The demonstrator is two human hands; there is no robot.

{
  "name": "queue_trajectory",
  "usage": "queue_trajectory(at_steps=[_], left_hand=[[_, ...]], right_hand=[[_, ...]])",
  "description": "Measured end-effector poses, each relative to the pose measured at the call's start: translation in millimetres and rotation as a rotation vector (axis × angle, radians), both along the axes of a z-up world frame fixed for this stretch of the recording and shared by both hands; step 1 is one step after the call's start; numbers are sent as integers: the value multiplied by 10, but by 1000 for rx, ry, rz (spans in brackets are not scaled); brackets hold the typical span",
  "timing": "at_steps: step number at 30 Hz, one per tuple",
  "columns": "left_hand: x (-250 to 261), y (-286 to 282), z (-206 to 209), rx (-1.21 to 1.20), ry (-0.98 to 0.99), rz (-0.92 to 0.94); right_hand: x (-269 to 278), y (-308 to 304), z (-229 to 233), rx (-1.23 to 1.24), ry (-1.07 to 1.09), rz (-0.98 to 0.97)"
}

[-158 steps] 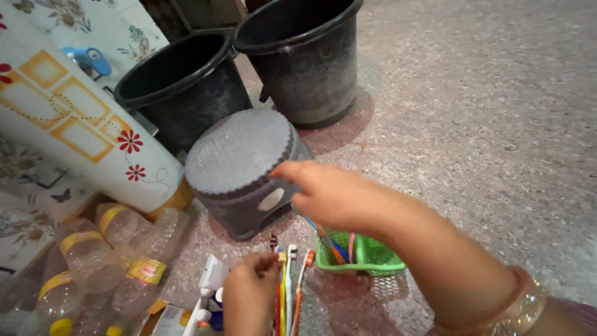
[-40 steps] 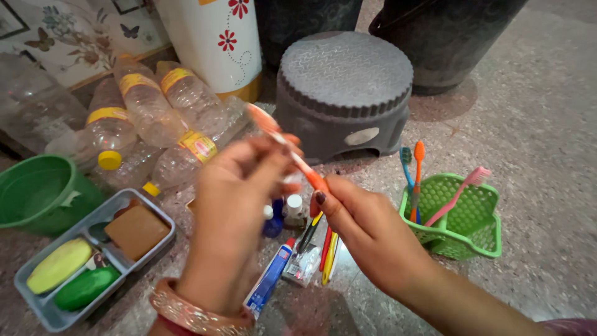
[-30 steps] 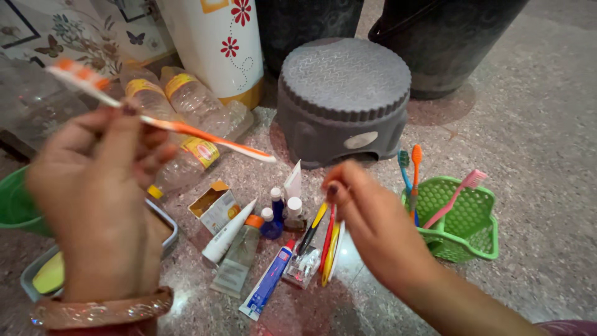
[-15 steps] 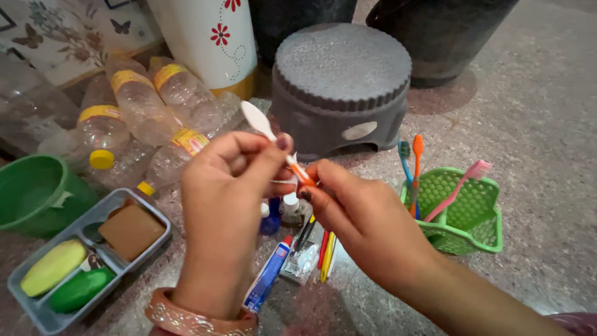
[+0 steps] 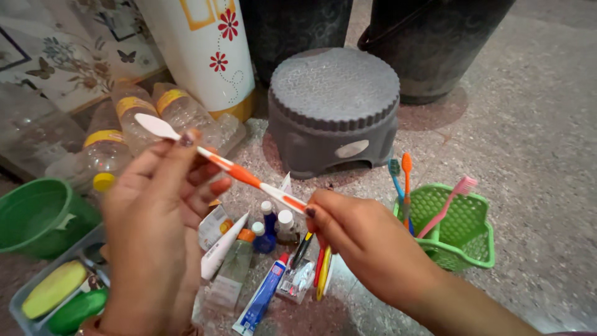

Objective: The person sits on the floor and organizes various toiletries. They pick up toothbrushes from a green basket, wipe them with their hands, and place them back. They also handle toothpaste tubes and other small items, arranging them on the floor.

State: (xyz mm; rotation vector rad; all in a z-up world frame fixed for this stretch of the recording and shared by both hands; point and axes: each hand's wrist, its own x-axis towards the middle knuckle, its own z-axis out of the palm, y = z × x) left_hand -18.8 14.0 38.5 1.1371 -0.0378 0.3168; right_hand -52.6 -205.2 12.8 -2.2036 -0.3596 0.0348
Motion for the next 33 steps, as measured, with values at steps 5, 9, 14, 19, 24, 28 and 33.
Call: queue_trajectory(at_steps=[5,9,14,19,24,28,33], left_hand=[[12,-478,-293,194,373,-351],[-70,-628,-422,96,327,-315],[-2,-366,-272,34,162,-91],[-24,-116,-27,-8,125,48],[-11,-240,-159,32,213,-280],[19,-506,-413,218,152,-368],[24,-386,-348,330,165,-125]], right_hand=[[76,56,-207,484,177,-72],[128,44,-251,543,308,-131],[70,89,-279,545,277,90],[13,117,-229,502,301,164],[17,52,-170,678,653,77],[41,-5,-212,657,611,-22],[150,36,-314,596,549,9]])
